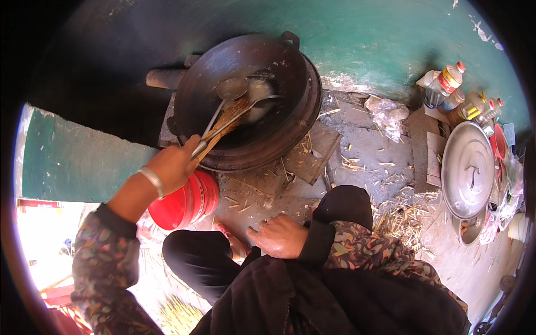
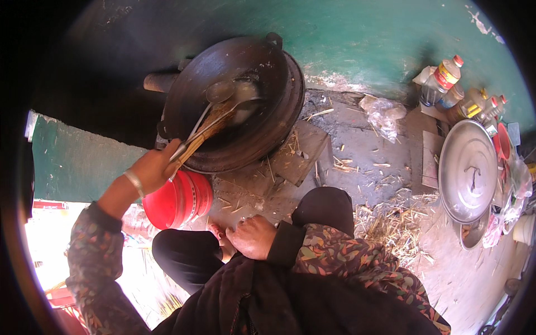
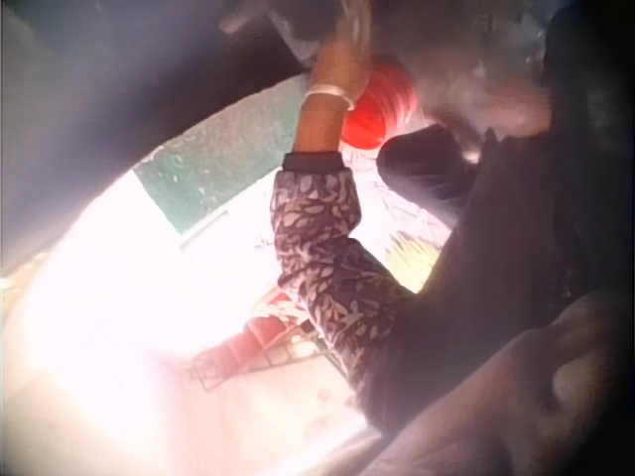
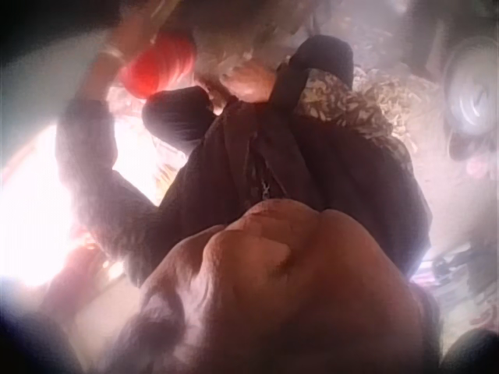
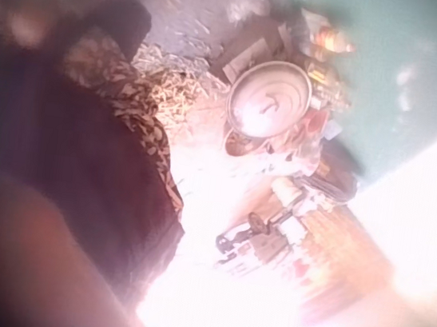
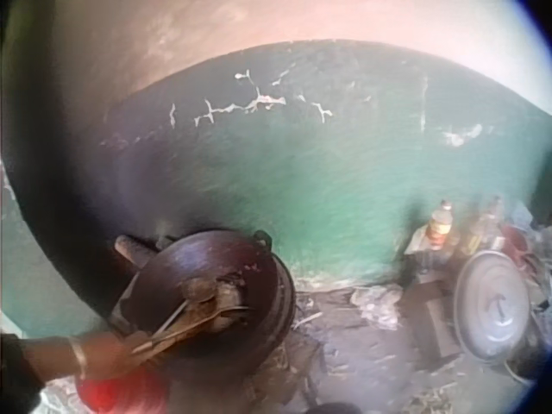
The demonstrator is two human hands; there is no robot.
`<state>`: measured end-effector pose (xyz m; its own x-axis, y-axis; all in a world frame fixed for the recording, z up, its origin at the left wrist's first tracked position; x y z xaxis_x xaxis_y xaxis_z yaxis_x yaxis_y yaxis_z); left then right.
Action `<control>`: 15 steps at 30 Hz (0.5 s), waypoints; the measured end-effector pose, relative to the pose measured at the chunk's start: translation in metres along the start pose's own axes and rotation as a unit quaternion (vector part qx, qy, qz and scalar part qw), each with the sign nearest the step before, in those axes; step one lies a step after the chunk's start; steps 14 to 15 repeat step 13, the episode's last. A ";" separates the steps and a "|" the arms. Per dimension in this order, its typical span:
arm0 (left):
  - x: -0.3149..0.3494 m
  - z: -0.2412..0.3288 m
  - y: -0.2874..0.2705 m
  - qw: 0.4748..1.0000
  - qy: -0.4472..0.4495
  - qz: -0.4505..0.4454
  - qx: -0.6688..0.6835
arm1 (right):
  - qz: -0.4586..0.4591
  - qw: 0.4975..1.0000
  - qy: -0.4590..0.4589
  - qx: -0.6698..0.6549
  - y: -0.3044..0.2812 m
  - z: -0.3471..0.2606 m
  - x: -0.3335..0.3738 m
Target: The person squats beside a traditional stove and stirs a white substance in a wok using a wooden spatula and a ladle. They repeatedly mix and scrape the contents while maintaining the cooking process.
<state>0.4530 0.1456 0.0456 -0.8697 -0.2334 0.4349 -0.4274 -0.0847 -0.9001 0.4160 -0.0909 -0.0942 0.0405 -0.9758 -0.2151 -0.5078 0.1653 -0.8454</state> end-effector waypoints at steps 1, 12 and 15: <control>0.015 0.002 -0.012 1.000 -0.010 -0.023 -0.017 | -0.003 1.000 0.000 -0.004 0.001 0.000 -0.001; -0.004 0.031 -0.064 0.987 0.020 -0.079 -0.140 | -0.047 0.998 0.027 -0.036 0.000 0.005 -0.003; -0.016 0.024 -0.057 0.988 0.033 -0.068 -0.132 | -0.047 0.998 0.019 -0.038 0.000 0.002 -0.004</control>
Point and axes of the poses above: each hand's wrist, its own x-axis away from the middle knuckle, its own y-axis out of the palm, z = x × y, the point moved 2 cm from there along -x, towards the middle knuckle, and after that the axes turned 10 degrees about -y, right-handed, at the moved point
